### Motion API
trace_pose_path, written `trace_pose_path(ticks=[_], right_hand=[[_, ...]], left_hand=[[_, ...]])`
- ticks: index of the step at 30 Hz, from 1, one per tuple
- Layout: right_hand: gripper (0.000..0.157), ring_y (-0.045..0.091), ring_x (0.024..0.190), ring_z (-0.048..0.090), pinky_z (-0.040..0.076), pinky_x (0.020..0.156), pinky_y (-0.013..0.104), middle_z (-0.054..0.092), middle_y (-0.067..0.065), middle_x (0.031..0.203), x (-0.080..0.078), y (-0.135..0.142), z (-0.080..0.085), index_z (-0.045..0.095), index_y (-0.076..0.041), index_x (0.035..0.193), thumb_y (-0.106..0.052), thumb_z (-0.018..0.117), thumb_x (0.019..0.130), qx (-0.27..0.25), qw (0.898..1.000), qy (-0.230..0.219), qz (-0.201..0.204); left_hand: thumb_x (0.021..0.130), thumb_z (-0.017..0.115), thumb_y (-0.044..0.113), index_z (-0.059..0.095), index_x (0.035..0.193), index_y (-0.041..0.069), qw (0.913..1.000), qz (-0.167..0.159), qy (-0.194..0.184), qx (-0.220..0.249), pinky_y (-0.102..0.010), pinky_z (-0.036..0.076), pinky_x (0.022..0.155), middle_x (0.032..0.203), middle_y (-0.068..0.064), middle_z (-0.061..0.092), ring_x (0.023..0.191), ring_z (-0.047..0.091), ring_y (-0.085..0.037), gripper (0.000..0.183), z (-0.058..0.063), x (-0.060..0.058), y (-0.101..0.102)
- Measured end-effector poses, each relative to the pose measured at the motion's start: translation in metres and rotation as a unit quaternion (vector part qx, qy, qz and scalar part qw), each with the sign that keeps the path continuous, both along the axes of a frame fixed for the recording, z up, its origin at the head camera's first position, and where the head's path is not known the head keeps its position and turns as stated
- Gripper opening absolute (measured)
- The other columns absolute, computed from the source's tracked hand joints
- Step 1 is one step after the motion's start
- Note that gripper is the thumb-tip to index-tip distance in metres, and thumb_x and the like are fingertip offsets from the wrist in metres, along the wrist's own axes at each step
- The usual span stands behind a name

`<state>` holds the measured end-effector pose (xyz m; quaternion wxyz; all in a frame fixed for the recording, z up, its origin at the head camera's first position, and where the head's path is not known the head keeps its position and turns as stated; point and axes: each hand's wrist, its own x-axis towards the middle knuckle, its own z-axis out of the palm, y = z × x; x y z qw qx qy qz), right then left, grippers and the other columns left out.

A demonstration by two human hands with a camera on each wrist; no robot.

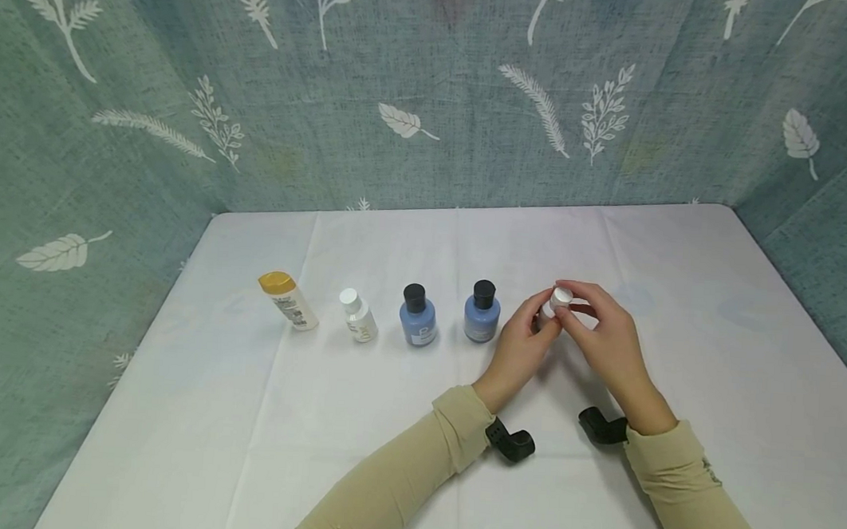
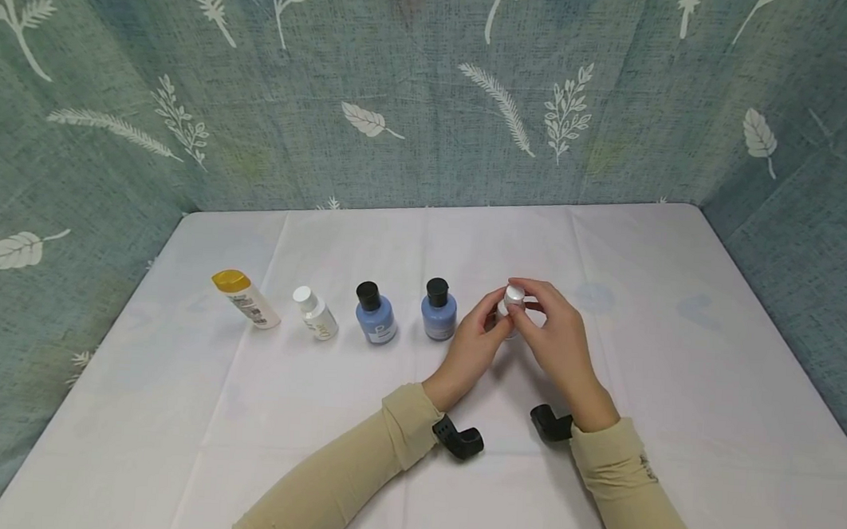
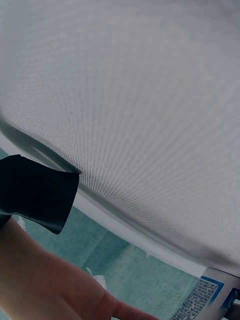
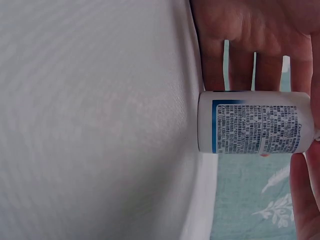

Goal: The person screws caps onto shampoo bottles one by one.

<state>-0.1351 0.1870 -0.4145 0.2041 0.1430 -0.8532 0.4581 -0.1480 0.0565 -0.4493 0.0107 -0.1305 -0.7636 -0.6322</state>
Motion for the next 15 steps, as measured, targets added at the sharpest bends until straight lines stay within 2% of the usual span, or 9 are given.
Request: trace_pose_path(ticks=[6,10,13,15], right_hand=[[0.035,0.011,0.095,0.055,0.044,0.079,0.020,0.057,-0.004,0.109,0.0000,-0.0009,0.0003,0.059,-0.014,0.115,-0.016,0.066,0.081,-0.002,1.000,0.020,-0.010],[0.048,0.013,0.102,0.051,0.045,0.080,0.026,0.054,-0.001,0.113,0.0000,0.0000,0.0016,0.052,-0.016,0.124,-0.016,0.068,0.079,0.000,1.000,-0.001,-0.004],[0.061,0.014,0.107,0.047,0.044,0.082,0.031,0.051,0.000,0.118,-0.0004,0.0025,0.0037,0.043,-0.018,0.132,-0.018,0.070,0.077,0.000,1.000,-0.026,0.003],[0.063,0.016,0.110,0.046,0.043,0.084,0.035,0.050,0.001,0.119,-0.0017,0.0043,0.0053,0.040,-0.019,0.133,-0.017,0.070,0.078,-0.011,0.999,-0.036,0.009]], left_hand=[[0.088,0.054,0.024,0.048,0.127,0.028,1.0000,-0.004,0.002,0.003,-0.023,0.039,0.084,0.123,0.015,0.048,0.100,0.046,-0.004,0.040,0.0004,0.0001,0.0011],[0.086,0.055,0.023,0.046,0.128,0.031,0.9999,-0.008,0.008,0.000,-0.023,0.041,0.080,0.123,0.015,0.048,0.096,0.047,-0.005,0.044,-0.0016,-0.0007,0.0015],[0.085,0.057,0.023,0.042,0.131,0.031,0.9998,-0.013,0.013,-0.003,-0.024,0.041,0.083,0.125,0.014,0.046,0.102,0.047,-0.006,0.050,-0.0033,-0.0015,0.0016],[0.084,0.058,0.025,0.039,0.133,0.030,0.9998,-0.016,0.014,0.002,-0.026,0.040,0.086,0.127,0.012,0.045,0.108,0.045,-0.008,0.053,-0.0035,-0.0022,0.0014]])
